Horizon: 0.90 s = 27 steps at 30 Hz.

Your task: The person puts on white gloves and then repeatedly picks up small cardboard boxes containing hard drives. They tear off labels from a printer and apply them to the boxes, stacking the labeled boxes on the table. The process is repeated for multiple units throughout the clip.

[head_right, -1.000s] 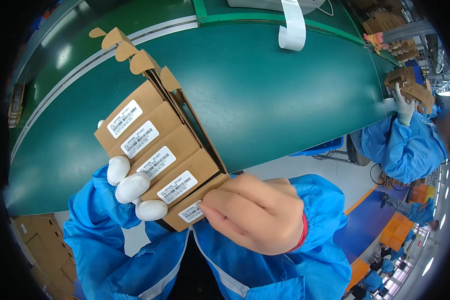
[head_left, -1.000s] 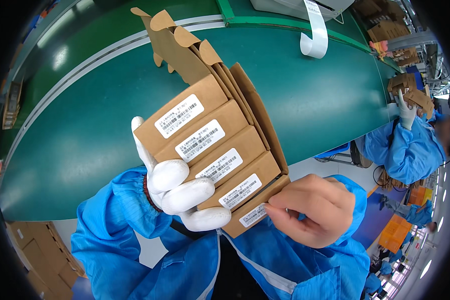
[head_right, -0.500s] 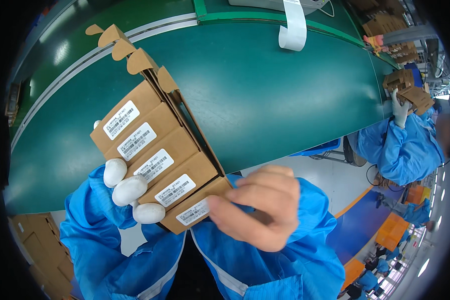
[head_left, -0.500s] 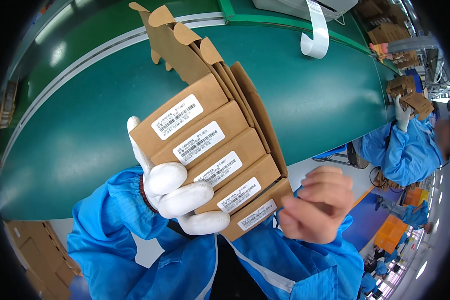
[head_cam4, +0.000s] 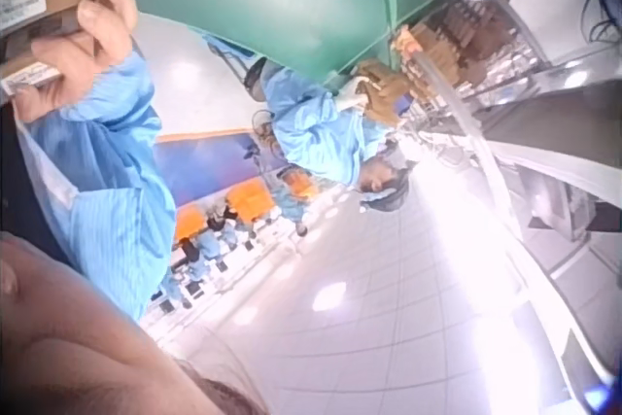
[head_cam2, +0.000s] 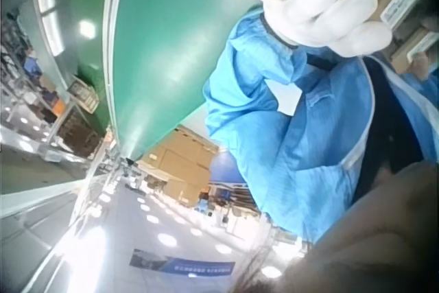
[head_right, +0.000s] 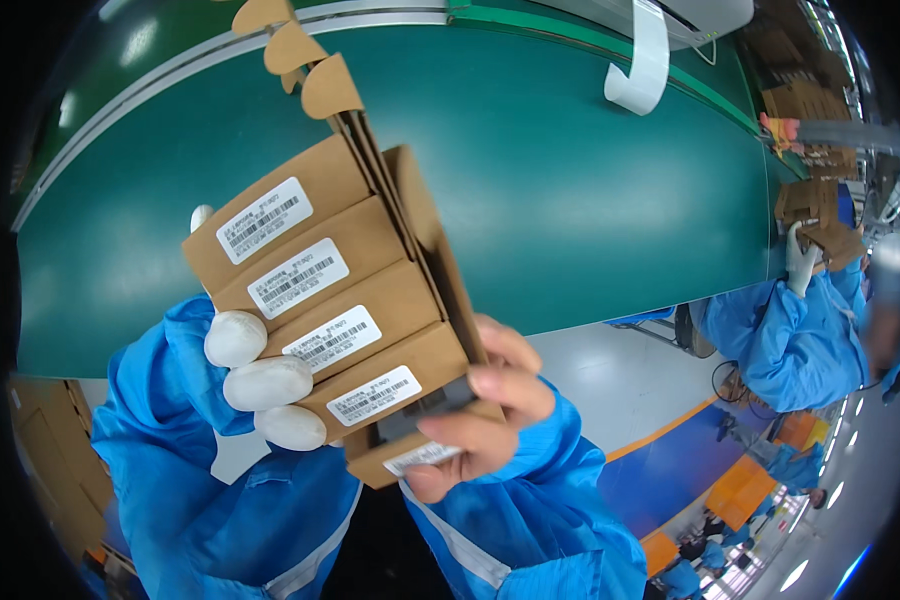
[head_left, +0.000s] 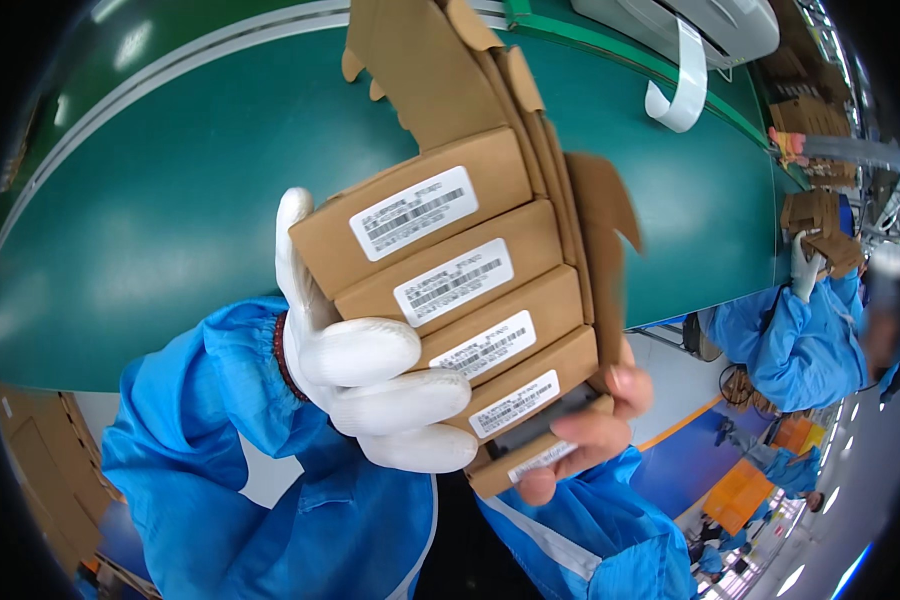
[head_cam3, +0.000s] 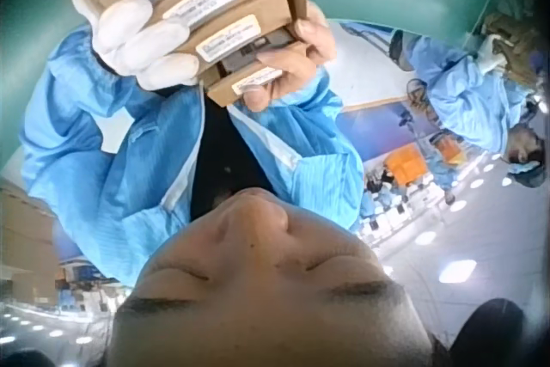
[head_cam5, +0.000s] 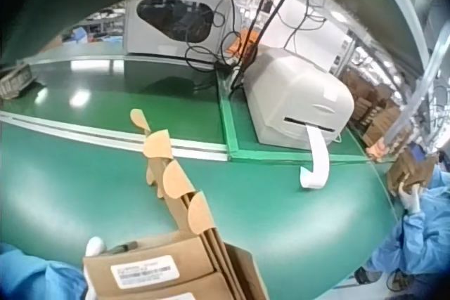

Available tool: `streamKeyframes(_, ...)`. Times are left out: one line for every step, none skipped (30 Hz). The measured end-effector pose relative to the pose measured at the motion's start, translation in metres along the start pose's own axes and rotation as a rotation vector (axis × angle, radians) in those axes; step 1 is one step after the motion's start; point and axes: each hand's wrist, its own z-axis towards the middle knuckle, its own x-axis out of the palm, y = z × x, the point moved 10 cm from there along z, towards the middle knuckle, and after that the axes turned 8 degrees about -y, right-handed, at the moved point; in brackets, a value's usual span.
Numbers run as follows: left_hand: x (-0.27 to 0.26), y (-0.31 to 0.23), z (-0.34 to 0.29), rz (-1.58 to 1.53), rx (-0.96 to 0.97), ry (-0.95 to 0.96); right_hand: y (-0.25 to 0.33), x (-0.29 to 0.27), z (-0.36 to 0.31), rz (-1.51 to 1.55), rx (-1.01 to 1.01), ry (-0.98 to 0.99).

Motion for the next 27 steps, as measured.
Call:
streamKeyframes(0.0,0.0,0.001,-0.014,-0.022,-0.025,0.005,-0.007,-0.005,0.014,-0.023,-0.057)
streamKeyframes(-0.001,0.001,0.0,-0.017,-0.031,-0.015,0.012,-0.015,-0.011,0.017,-0.078,-0.069)
streamKeyframes(-0.002,0.001,0.001,-0.009,-0.037,0.0,0.017,-0.025,-0.017,0.033,-0.128,-0.085)
streamKeyframes(-0.002,0.001,0.004,-0.001,-0.044,0.014,0.02,-0.031,-0.021,0.028,-0.165,-0.076)
streamKeyframes(-0.001,0.002,0.009,0.024,-0.03,0.083,0.021,-0.034,-0.024,0.024,-0.166,-0.062)
streamKeyframes(0.0,0.004,0.007,0.01,-0.072,0.071,0.023,-0.036,-0.026,-0.005,-0.184,-0.048)
streamKeyframes(-0.001,0.006,0.004,-0.001,-0.116,0.061,0.024,-0.036,-0.028,-0.027,-0.193,-0.032)
streamKeyframes(0.0,0.009,0.0,-0.013,-0.139,0.042,0.024,-0.037,-0.029,-0.046,-0.196,-0.024)
streamKeyframes(-0.001,0.008,0.002,-0.016,-0.138,0.024,0.025,-0.036,-0.028,-0.052,-0.195,-0.02)
streamKeyframes(-0.002,0.008,0.003,-0.018,-0.138,0.009,0.027,-0.036,-0.028,-0.055,-0.195,-0.014)
streamKeyframes(-0.004,0.008,0.003,-0.012,-0.138,-0.006,0.028,-0.037,-0.029,-0.058,-0.195,-0.008)
streamKeyframes(-0.003,0.009,0.002,-0.023,-0.136,-0.015,0.027,-0.038,-0.029,-0.068,-0.198,-0.008)
streamKeyframes(-0.002,0.01,0.0,-0.034,-0.137,-0.023,0.027,-0.039,-0.03,-0.078,-0.202,-0.007)
streamKeyframes(-0.002,0.012,-0.002,-0.047,-0.141,-0.035,0.025,-0.04,-0.03,-0.087,-0.2,-0.009)
streamKeyframes(-0.002,0.011,-0.002,-0.046,-0.137,-0.042,0.024,-0.039,-0.028,-0.09,-0.198,-0.004)
streamKeyframes(-0.003,0.011,-0.001,-0.048,-0.133,-0.054,0.023,-0.037,-0.027,-0.093,-0.188,0.001)
streamKeyframes(-0.003,0.011,-0.001,-0.047,-0.126,-0.066,0.022,-0.034,-0.024,-0.102,-0.172,0.006)
streamKeyframes(-0.004,0.011,-0.002,-0.045,-0.122,-0.081,0.018,-0.03,-0.02,-0.111,-0.152,0.017)
streamKeyframes(-0.003,0.012,-0.002,-0.039,-0.113,-0.09,0.014,-0.025,-0.015,-0.133,-0.121,0.031)
streamKeyframes(-0.002,0.01,-0.002,-0.043,-0.108,-0.094,0.007,-0.016,-0.009,-0.167,-0.074,0.061)
streamKeyframes(-0.001,0.009,-0.003,-0.04,-0.105,-0.077,0.002,-0.009,-0.005,-0.201,-0.044,0.078)
streamKeyframes(0.001,0.009,-0.004,-0.044,-0.1,-0.064,0.0,-0.003,0.001,-0.243,-0.04,0.096)
streamKeyframes(0.002,0.008,-0.004,-0.054,-0.099,-0.03,0.002,0.001,0.006,-0.268,-0.092,0.078)
streamKeyframes(0.002,0.007,-0.004,-0.062,-0.096,0.001,0.003,0.004,0.01,-0.291,-0.147,0.061)
streamKeyframes(0.001,0.007,-0.004,-0.069,-0.094,0.033,0.004,0.005,0.014,-0.278,-0.153,0.086)
streamKeyframes(0.0,0.007,-0.004,-0.075,-0.091,0.064,0.008,0.003,0.018,-0.266,-0.16,0.112)
streamKeyframes(0.0,0.007,-0.005,-0.081,-0.086,0.09,0.01,0.003,0.021,-0.253,-0.163,0.142)
